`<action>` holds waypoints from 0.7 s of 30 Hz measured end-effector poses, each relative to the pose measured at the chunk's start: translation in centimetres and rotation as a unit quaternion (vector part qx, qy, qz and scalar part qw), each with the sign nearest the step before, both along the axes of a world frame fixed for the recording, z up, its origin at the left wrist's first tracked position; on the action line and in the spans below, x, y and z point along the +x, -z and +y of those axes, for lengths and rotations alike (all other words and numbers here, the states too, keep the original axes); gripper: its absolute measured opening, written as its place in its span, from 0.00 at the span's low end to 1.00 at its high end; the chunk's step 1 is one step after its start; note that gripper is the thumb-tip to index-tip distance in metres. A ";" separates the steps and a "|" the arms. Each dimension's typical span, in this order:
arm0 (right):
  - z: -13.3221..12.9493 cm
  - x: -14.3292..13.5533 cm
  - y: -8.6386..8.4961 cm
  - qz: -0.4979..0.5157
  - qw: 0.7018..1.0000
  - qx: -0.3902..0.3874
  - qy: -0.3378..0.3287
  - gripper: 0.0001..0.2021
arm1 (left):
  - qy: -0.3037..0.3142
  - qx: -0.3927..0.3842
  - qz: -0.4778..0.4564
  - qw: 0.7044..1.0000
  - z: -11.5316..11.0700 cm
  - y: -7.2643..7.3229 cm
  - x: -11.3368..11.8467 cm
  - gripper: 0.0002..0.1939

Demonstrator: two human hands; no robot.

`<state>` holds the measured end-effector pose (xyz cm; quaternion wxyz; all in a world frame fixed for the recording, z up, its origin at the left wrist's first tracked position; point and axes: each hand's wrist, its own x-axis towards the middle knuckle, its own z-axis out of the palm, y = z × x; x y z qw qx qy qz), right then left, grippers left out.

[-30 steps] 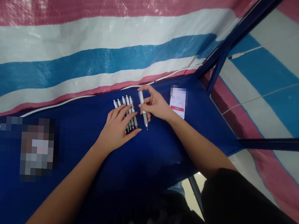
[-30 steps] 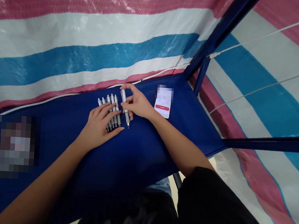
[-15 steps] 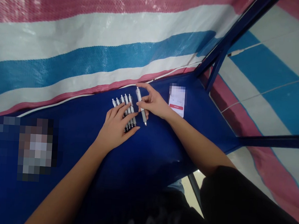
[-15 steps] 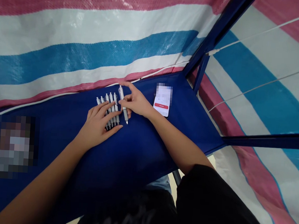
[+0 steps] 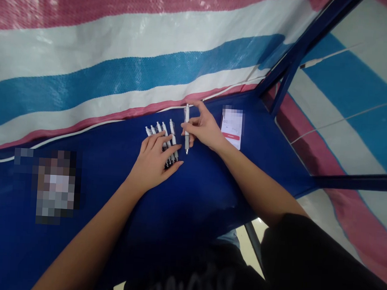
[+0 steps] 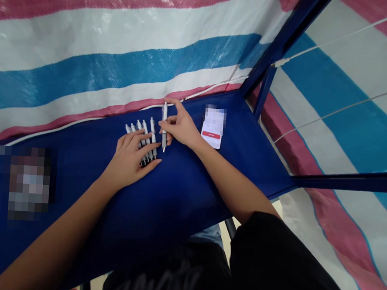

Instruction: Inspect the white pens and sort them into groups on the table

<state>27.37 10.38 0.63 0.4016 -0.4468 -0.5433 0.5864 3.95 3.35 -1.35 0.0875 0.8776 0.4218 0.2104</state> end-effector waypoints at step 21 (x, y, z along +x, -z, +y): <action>0.6 0.3 0.5 0.045 0.999 -0.004 -0.008 0.37 | -0.178 0.020 0.068 0.982 8.2 -1.1 5.4 0.21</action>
